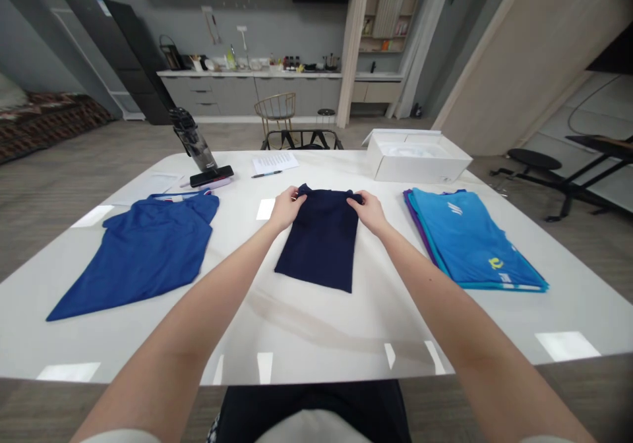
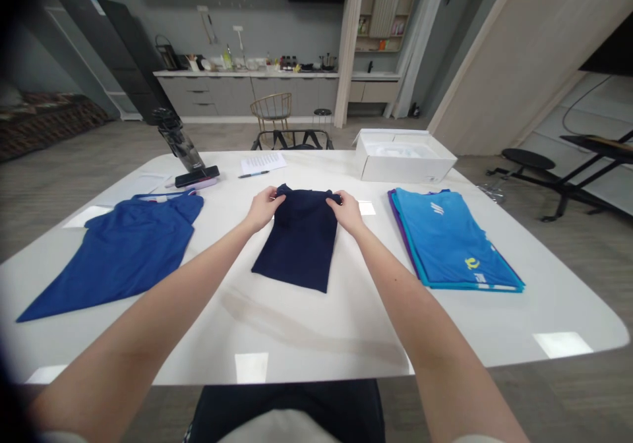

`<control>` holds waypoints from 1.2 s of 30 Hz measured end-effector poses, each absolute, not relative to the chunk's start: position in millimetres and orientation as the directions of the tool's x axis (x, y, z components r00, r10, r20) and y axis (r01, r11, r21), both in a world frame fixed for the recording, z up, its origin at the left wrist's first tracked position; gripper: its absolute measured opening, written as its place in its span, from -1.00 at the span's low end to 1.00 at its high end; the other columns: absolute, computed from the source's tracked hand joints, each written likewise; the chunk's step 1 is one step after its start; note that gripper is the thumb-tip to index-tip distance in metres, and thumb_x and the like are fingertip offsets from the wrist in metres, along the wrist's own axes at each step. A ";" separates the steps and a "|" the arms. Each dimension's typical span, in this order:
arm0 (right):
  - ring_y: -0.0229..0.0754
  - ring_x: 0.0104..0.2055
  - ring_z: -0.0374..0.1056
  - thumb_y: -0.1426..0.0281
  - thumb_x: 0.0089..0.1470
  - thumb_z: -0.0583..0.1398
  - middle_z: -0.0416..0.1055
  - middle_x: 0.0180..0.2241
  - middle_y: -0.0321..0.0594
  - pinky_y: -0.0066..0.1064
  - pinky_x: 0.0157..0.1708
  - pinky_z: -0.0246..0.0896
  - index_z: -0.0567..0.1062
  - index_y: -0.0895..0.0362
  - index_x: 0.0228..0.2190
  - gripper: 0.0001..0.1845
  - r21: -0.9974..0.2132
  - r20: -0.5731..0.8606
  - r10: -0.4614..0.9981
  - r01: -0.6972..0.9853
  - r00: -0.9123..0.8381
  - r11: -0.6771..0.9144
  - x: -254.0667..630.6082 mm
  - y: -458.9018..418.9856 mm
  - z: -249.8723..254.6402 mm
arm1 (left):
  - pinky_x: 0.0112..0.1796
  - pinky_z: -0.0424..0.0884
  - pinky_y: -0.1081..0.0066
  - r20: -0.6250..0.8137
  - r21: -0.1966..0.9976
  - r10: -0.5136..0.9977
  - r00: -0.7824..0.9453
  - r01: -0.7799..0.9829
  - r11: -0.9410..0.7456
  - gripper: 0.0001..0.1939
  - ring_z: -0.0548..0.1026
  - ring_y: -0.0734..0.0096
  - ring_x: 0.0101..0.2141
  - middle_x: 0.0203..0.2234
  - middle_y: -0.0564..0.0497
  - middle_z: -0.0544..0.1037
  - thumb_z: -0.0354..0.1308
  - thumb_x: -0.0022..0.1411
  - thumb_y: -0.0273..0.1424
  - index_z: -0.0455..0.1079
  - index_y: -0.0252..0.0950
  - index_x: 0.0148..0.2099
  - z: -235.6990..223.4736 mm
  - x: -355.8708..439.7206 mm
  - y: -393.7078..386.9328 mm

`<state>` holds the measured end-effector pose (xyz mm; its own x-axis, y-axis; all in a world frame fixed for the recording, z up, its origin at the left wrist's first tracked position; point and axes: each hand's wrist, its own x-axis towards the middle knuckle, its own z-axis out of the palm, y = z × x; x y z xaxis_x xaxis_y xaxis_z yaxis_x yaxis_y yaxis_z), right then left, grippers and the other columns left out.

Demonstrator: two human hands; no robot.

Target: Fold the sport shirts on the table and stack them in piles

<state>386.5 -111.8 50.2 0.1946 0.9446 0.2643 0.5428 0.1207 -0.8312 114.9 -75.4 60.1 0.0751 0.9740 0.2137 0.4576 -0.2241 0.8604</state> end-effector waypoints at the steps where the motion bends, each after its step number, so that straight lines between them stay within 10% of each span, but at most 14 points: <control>1: -0.13 -0.34 0.34 0.12 0.03 0.27 0.50 -0.39 -0.25 -0.33 -0.28 0.23 0.56 0.10 -0.28 -0.68 -0.827 0.281 0.935 0.549 0.218 0.121 392.1 -121.3 55.3 | -0.21 0.43 0.38 0.228 0.861 0.969 0.095 0.444 -0.247 -0.80 0.53 0.35 -0.30 -0.28 0.00 0.61 0.21 0.25 -0.26 0.50 -0.22 -0.12 65.7 122.7 -81.0; 15: -0.06 -0.29 0.41 0.03 0.19 0.21 0.56 -0.29 -0.16 -0.28 -0.24 0.31 0.56 0.11 -0.14 -0.57 -0.791 0.523 0.668 0.594 0.529 0.149 527.2 -289.8 113.7 | -0.21 0.40 0.41 0.390 0.795 0.787 0.477 0.256 -0.549 -0.76 0.53 0.32 -0.28 -0.32 0.05 0.58 0.08 0.41 -0.24 0.39 -0.17 0.05 142.2 283.6 -180.6; 22: -0.12 -0.31 0.38 0.08 0.19 0.24 0.49 -0.37 -0.26 -0.29 -0.23 0.33 0.54 0.09 -0.28 -0.67 -0.698 0.672 0.479 0.699 0.564 0.156 633.7 -322.5 155.8 | -0.39 0.38 0.47 0.282 0.957 0.814 0.508 -0.093 -0.273 -0.70 0.42 0.46 -0.47 -0.47 0.12 0.37 0.15 0.39 -0.09 0.33 -0.16 0.00 158.5 403.9 -212.1; 30: -0.10 -0.25 0.40 0.16 0.10 0.28 0.53 -0.35 -0.25 -0.23 -0.13 0.31 0.57 0.13 -0.28 -0.72 -0.748 0.560 0.582 0.662 0.589 0.050 710.1 -325.6 111.7 | -0.54 0.39 0.46 -0.063 0.994 0.833 0.550 -0.043 0.104 -0.73 0.42 0.47 -0.62 -0.52 0.15 0.40 0.09 0.44 -0.14 0.24 -0.17 0.04 96.0 486.6 -224.6; 36: -0.08 -0.19 0.42 0.13 0.16 0.27 0.51 -0.29 -0.22 -0.20 -0.10 0.35 0.56 0.11 -0.24 -0.70 -0.695 0.645 0.531 0.711 0.549 0.110 728.8 -321.1 112.9 | -0.50 0.43 0.47 0.037 0.985 0.834 0.550 -0.161 0.063 -0.78 0.47 0.46 -0.56 -0.50 0.13 0.41 0.12 0.43 -0.19 0.25 -0.17 -0.01 106.5 499.0 -221.3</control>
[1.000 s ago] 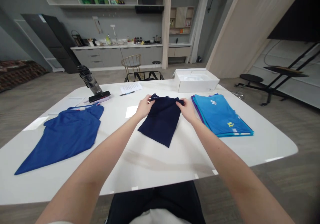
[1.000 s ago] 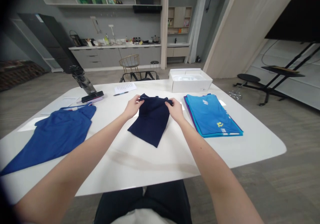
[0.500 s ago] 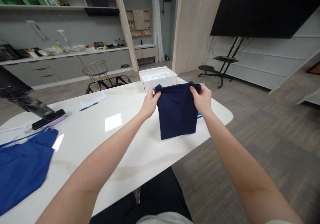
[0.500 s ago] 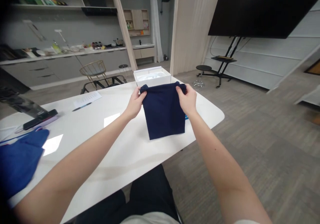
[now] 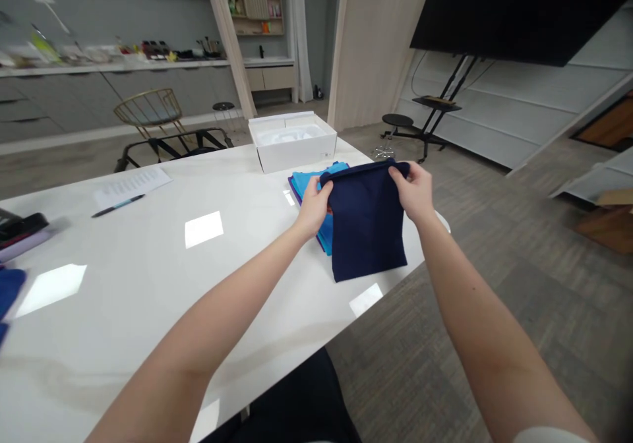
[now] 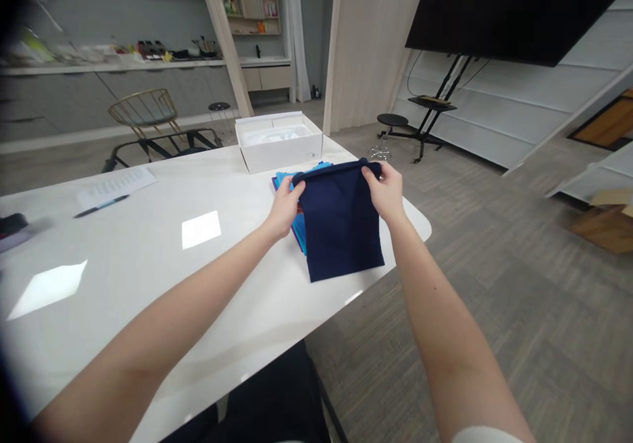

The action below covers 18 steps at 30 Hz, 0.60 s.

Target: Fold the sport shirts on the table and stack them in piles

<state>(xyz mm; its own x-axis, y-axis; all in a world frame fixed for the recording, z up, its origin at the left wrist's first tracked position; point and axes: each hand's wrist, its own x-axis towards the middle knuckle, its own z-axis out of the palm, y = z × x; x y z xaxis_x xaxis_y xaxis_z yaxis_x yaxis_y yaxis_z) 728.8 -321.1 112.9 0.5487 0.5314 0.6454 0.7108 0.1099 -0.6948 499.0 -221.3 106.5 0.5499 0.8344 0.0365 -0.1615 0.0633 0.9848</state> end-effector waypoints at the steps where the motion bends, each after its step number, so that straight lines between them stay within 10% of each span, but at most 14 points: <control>1: -0.07 -0.19 0.42 0.11 0.19 0.26 0.50 -0.30 -0.22 -0.18 -0.09 0.35 0.56 0.11 -0.25 -0.69 -0.670 0.673 0.520 0.731 0.525 0.129 732.3 -314.2 120.2 | -0.46 0.46 0.46 0.052 0.982 0.837 0.545 -0.178 0.055 -0.77 0.51 0.44 -0.52 -0.47 0.12 0.43 0.12 0.43 -0.18 0.25 -0.17 0.00 114.1 500.6 -215.6; 7: -0.02 -0.13 0.41 0.01 0.27 0.16 0.48 -0.28 -0.17 -0.10 -0.02 0.35 0.56 0.15 -0.19 -0.54 -0.588 0.705 0.552 0.802 0.445 0.105 755.4 -233.7 142.7 | -0.30 0.51 0.39 0.010 0.966 0.883 0.470 -0.231 0.112 -0.73 0.58 0.40 -0.36 -0.37 0.07 0.49 0.15 0.40 -0.16 0.30 -0.22 -0.02 121.7 519.4 -153.1; 13: -0.01 -0.19 0.43 0.23 0.19 0.22 0.55 -0.35 -0.09 -0.15 -0.01 0.32 0.58 0.19 -0.30 -0.73 -0.687 0.305 0.770 0.690 0.560 -0.230 753.7 -158.6 75.4 | -0.43 0.43 0.45 -0.310 0.945 0.894 0.324 -0.003 0.328 -0.89 0.40 0.52 -0.57 -0.54 0.13 0.40 0.19 0.26 -0.51 0.32 -0.28 -0.18 60.7 524.6 -100.6; 18: 0.03 -0.14 0.46 0.30 0.19 0.18 0.59 -0.23 -0.03 -0.13 0.02 0.33 0.60 0.18 -0.21 -0.74 -0.664 0.229 0.760 0.669 0.608 -0.334 760.9 -143.4 42.5 | -0.33 0.50 0.36 -0.211 0.977 0.940 0.269 0.083 0.195 -0.73 0.50 0.43 -0.46 -0.40 0.06 0.49 0.24 0.23 -0.51 0.33 -0.27 -0.03 36.9 522.4 -82.9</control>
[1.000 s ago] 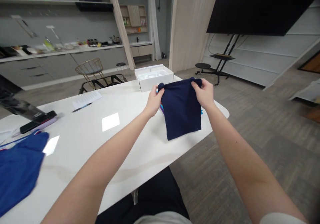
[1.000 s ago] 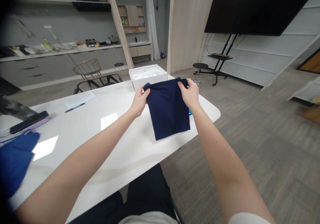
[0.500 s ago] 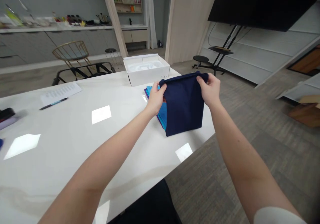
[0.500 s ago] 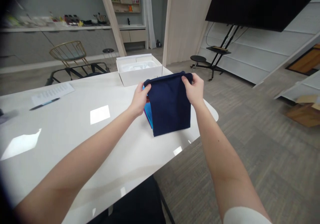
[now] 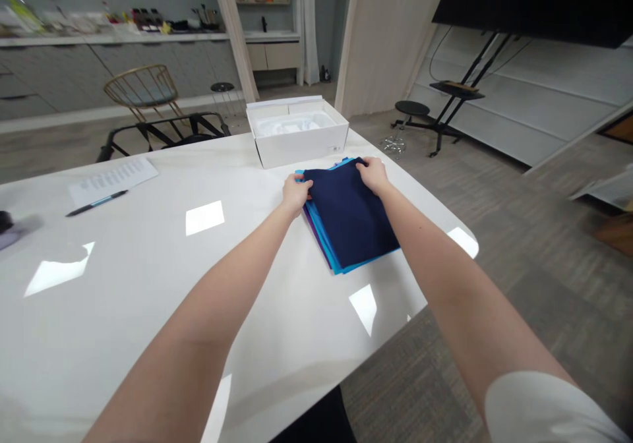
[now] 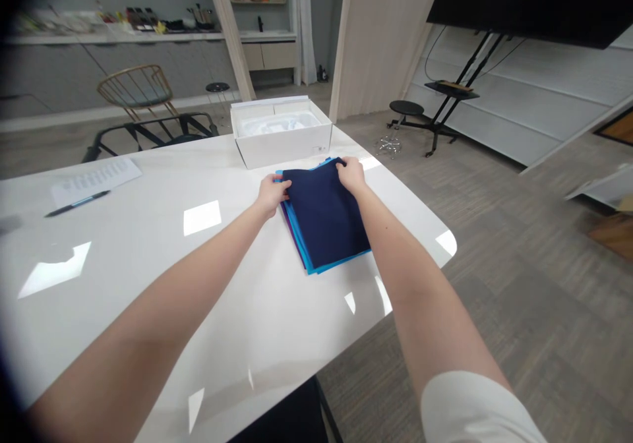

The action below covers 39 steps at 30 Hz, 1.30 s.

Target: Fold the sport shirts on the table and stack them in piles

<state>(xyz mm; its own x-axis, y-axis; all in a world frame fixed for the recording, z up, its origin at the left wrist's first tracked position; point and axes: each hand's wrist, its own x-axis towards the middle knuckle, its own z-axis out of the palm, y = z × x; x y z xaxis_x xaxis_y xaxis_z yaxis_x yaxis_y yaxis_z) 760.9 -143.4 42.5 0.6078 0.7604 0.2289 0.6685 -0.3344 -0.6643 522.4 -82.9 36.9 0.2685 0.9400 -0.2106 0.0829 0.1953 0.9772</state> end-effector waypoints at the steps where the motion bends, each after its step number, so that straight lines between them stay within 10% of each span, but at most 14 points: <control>1: 0.04 -0.12 0.46 0.29 0.20 0.18 0.59 -0.20 -0.02 -0.11 0.03 0.33 0.60 0.18 -0.16 -0.72 -0.656 0.239 0.757 0.676 0.608 -0.335 764.0 -142.7 42.0 | -0.29 0.52 0.33 -0.170 0.982 0.952 0.256 0.120 0.143 -0.71 0.52 0.39 -0.41 -0.35 0.03 0.51 0.25 0.23 -0.49 0.34 -0.27 0.00 35.8 522.7 -80.5; 6: 0.19 0.13 0.37 0.31 0.22 0.21 0.46 0.10 0.12 0.08 0.13 0.27 0.43 0.16 0.19 -0.48 -0.501 0.197 0.783 0.747 0.590 -0.437 758.6 -148.8 49.4 | 0.13 0.40 0.15 0.144 0.877 0.975 0.170 0.434 -0.205 -0.64 0.50 0.16 0.06 0.02 -0.19 0.50 0.16 0.27 -0.56 0.34 -0.29 0.11 41.4 522.1 -87.4; 11: 0.22 0.36 0.12 0.28 0.37 0.03 0.20 0.35 0.10 0.24 0.28 0.07 0.29 0.12 0.33 -0.44 -0.290 0.354 0.888 0.937 0.294 -0.195 725.3 -167.1 50.9 | 0.33 0.15 0.16 0.466 0.499 0.632 0.619 0.405 -0.766 -0.57 0.32 0.21 0.29 0.25 -0.18 0.40 -0.10 0.45 -0.50 0.34 -0.28 0.27 47.7 530.9 -126.8; 19: 0.08 0.52 -0.23 0.16 0.44 -0.19 -0.12 0.49 -0.24 0.38 0.37 -0.30 0.12 -0.06 0.43 -0.38 -0.388 -0.070 0.942 0.860 0.329 -0.330 729.0 -183.1 36.7 | 0.41 -0.10 0.03 0.212 0.304 0.653 0.727 0.585 -0.751 -0.34 0.03 0.05 0.44 0.44 -0.16 0.15 -0.22 0.52 -0.08 0.14 -0.31 0.48 22.2 543.0 -155.8; 32: 0.04 0.49 -0.07 0.17 0.43 -0.14 0.03 0.46 -0.17 0.15 0.40 -0.12 0.21 -0.02 0.39 -0.40 -0.325 0.189 0.962 0.937 0.197 -0.128 696.7 -297.0 20.0 | 0.42 -0.12 0.03 0.302 0.275 0.579 0.757 0.513 -0.813 -0.33 0.00 0.17 0.45 0.47 -0.13 0.08 -0.23 0.53 -0.10 0.04 -0.35 0.51 11.6 511.9 -236.4; 39: 0.07 0.23 0.33 0.25 0.40 -0.03 0.44 0.18 0.01 -0.04 0.22 0.24 0.46 0.13 0.19 -0.51 -0.212 0.352 0.921 0.973 0.167 -0.095 645.7 -312.8 50.6 | 0.34 0.08 0.11 0.296 0.270 0.536 0.790 0.469 -0.841 -0.49 0.24 0.17 0.35 0.36 -0.17 0.31 -0.07 0.52 -0.24 0.25 -0.30 0.39 28.4 467.9 -232.3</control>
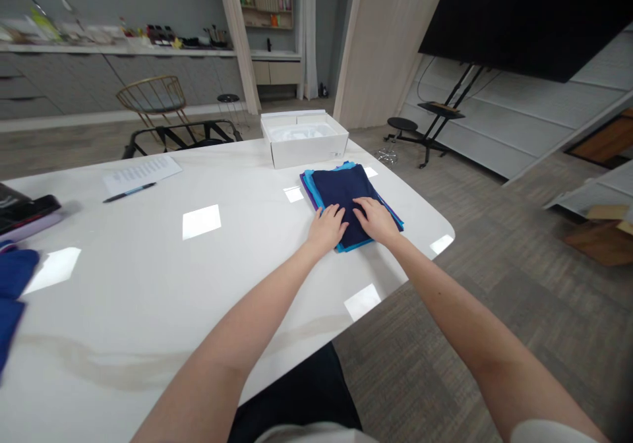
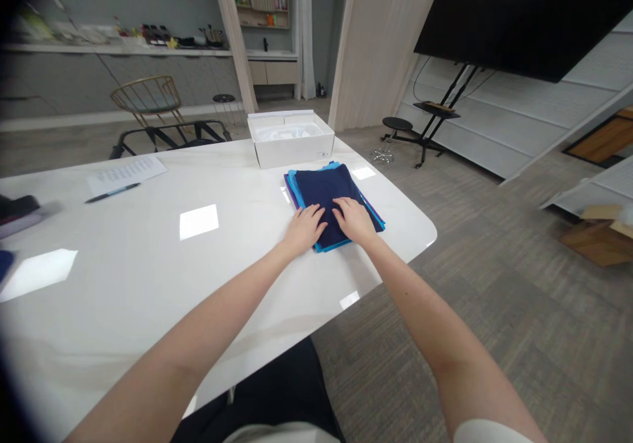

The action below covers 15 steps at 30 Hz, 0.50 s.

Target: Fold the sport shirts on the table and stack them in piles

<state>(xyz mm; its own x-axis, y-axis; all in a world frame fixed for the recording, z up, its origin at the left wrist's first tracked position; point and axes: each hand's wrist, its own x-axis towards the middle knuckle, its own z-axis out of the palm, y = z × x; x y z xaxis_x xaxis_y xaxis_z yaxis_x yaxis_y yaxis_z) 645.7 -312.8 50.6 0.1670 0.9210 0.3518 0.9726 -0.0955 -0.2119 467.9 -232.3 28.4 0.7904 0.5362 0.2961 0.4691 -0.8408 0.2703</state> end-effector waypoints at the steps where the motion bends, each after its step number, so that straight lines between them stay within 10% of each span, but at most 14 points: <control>1: 0.08 0.18 0.36 0.24 0.39 -0.01 0.48 0.12 0.00 -0.05 0.17 0.27 0.48 0.11 0.15 -0.54 -0.195 0.353 0.923 0.976 0.157 -0.091 633.3 -313.2 55.6 | 0.31 0.14 0.15 0.304 0.273 0.542 0.783 0.474 -0.837 -0.53 0.30 0.18 0.30 0.31 -0.17 0.37 -0.06 0.51 -0.26 0.29 -0.29 0.35 32.0 455.8 -231.6; 15: -0.12 -0.23 0.49 0.29 0.33 0.11 0.61 -0.24 -0.23 -0.37 -0.21 0.22 0.61 0.03 -0.16 -0.74 -0.349 0.208 0.970 0.917 -0.126 0.193 400.0 -234.5 65.7 | -0.16 0.42 0.28 0.111 0.243 0.835 0.539 0.800 -0.549 -0.66 0.62 0.15 -0.15 -0.20 -0.08 0.67 -0.10 0.52 -0.21 0.49 -0.15 0.02 60.4 208.1 -207.3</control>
